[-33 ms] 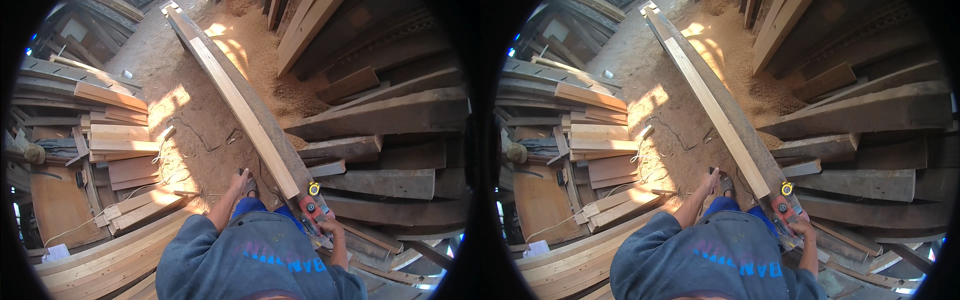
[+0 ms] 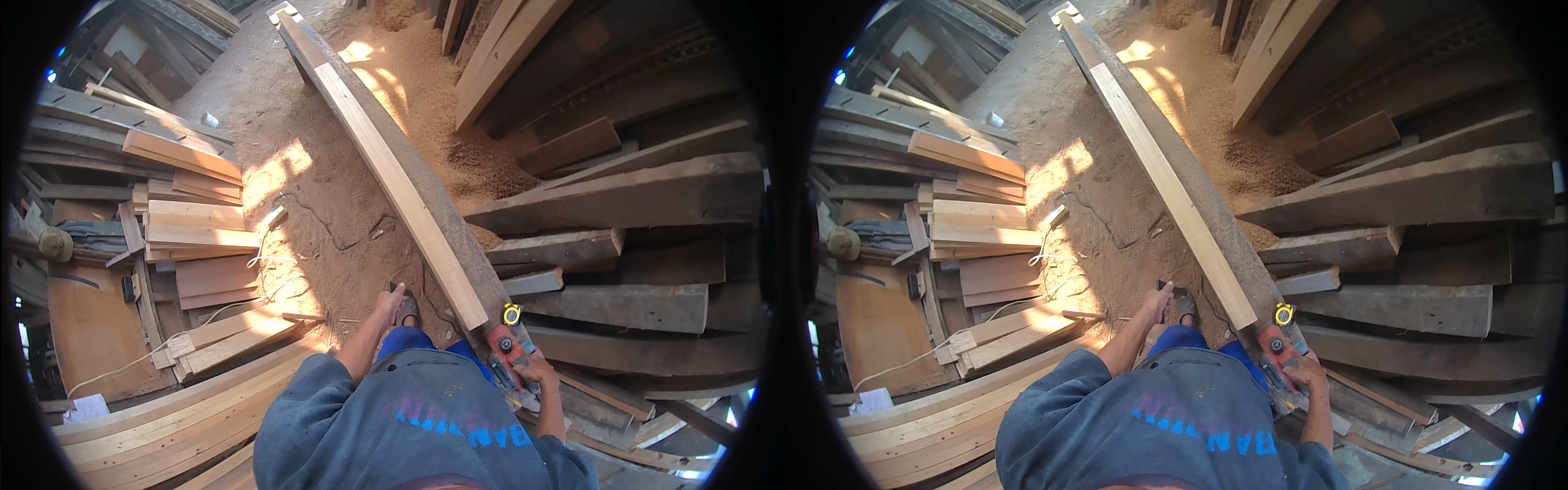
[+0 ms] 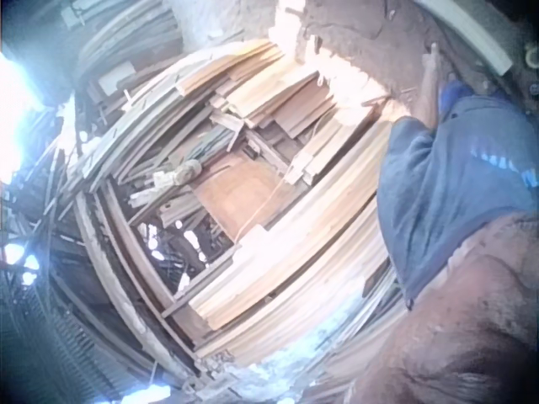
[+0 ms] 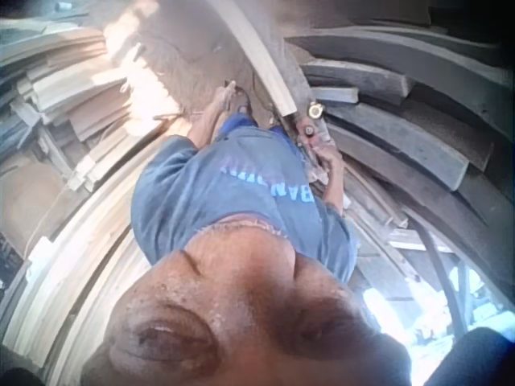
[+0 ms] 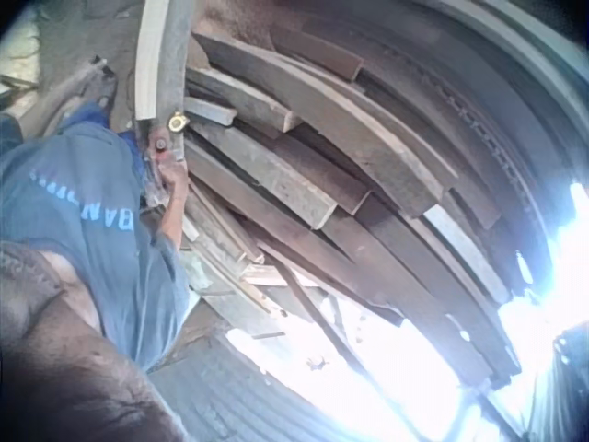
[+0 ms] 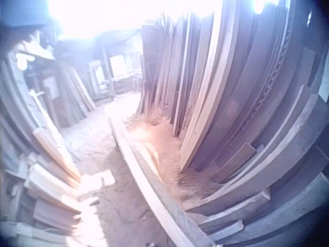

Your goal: The person uses a try square to check for levelness and squareness, measures dimensions with a tape measure, and smooths the surface of a long wooden beam with an electric hand planer.

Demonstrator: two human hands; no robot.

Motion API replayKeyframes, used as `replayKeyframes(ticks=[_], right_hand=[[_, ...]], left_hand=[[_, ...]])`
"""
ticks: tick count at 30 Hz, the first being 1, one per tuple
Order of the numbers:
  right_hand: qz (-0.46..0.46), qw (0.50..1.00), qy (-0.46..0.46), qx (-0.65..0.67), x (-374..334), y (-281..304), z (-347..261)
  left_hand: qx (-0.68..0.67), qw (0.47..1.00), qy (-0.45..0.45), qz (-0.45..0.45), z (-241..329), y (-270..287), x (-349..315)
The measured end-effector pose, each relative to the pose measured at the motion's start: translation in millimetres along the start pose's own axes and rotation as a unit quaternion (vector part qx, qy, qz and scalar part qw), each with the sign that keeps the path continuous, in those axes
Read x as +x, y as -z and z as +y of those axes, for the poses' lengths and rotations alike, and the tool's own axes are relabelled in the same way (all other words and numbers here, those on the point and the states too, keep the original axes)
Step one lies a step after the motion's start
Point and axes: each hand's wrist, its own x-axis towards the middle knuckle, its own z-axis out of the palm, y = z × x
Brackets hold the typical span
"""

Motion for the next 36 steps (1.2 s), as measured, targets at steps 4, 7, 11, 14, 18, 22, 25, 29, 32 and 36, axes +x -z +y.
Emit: replayKeyframes(ticks=[4,7,11,14,18,22,25,29,32,36], right_hand=[[0.137,0.990,0.043,0.010,7,32,-94],[0.170,0.975,0.132,-0.050,50,9,-150],[0.196,0.973,0.075,-0.097,76,-24,-198],[0.159,0.984,0.060,-0.060,79,-21,-204],[0.165,0.983,0.063,-0.060,65,-7,-209],[0.184,0.979,0.069,-0.054,-9,14,-229],[0.227,0.967,0.103,-0.043,-92,65,-261],[0.264,0.876,0.333,0.228,-169,119,-254],[0.346,0.692,0.540,0.329,-196,137,-255],[0.461,0.529,0.600,0.383,-197,132,-330]], left_hand=[[-0.106,0.992,0.042,-0.058,-19,-7,-14],[-0.221,0.963,0.052,-0.148,-22,-23,-23],[-0.240,0.942,0.037,-0.230,-15,-40,-16],[-0.202,0.941,-0.029,-0.269,-7,-47,-14],[-0.085,0.975,-0.089,-0.186,21,-69,-24],[-0.219,0.913,-0.197,-0.282,33,-73,-36],[-0.311,0.891,-0.160,-0.287,62,-48,-81],[-0.366,0.816,-0.231,-0.384,126,-12,-174],[-0.374,0.751,-0.336,-0.427,186,13,-245],[-0.370,0.687,-0.452,-0.433,250,39,-295]])
